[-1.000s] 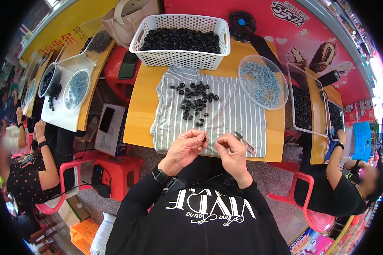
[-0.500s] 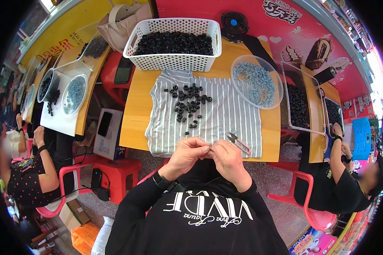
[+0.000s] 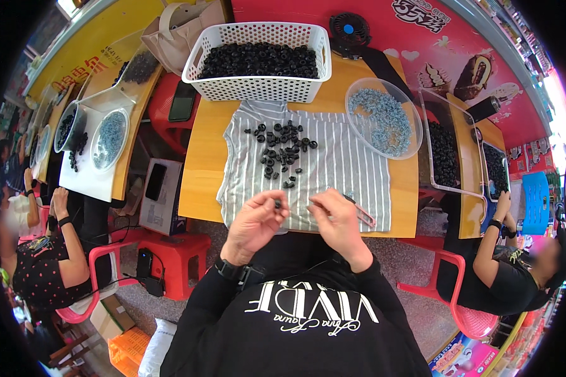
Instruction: The person sits at a table and repeatedly picks up small black plastic components from a pile on a striped cloth. They use a small pink-handled tool to manipulate or trim the components, then place them back onto the cloth. The process is repetitive and involves handling the items one at a time.
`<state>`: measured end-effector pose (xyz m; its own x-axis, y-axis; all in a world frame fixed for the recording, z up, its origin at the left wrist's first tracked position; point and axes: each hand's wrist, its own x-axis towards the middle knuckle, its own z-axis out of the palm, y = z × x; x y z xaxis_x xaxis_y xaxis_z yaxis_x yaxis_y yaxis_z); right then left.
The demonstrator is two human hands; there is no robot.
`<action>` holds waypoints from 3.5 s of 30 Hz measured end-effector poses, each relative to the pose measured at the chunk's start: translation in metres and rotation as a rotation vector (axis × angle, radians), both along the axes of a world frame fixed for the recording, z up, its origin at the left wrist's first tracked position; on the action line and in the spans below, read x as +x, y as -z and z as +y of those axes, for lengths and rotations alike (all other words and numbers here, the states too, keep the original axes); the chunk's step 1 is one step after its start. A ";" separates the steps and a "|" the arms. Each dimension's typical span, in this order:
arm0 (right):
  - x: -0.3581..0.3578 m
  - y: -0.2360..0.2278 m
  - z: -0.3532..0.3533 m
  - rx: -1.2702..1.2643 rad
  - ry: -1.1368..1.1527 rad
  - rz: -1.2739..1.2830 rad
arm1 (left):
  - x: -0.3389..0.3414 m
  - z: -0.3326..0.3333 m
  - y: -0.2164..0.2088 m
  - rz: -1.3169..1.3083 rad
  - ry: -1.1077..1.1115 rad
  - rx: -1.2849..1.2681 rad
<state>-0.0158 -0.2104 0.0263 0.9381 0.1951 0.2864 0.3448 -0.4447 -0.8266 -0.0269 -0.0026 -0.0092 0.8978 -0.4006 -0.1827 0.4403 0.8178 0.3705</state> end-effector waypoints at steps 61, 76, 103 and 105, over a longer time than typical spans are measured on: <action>-0.014 0.007 -0.028 0.340 0.080 0.011 | 0.017 -0.062 0.020 0.029 0.206 0.087; -0.015 0.010 -0.023 0.292 0.130 -0.054 | 0.014 -0.063 0.021 -0.003 0.195 0.119; -0.007 0.020 -0.025 -0.236 0.027 -0.251 | 0.035 -0.041 -0.006 -0.518 0.275 0.841; -0.006 0.030 -0.022 -0.298 0.040 -0.270 | 0.039 -0.040 -0.007 -1.011 0.151 1.262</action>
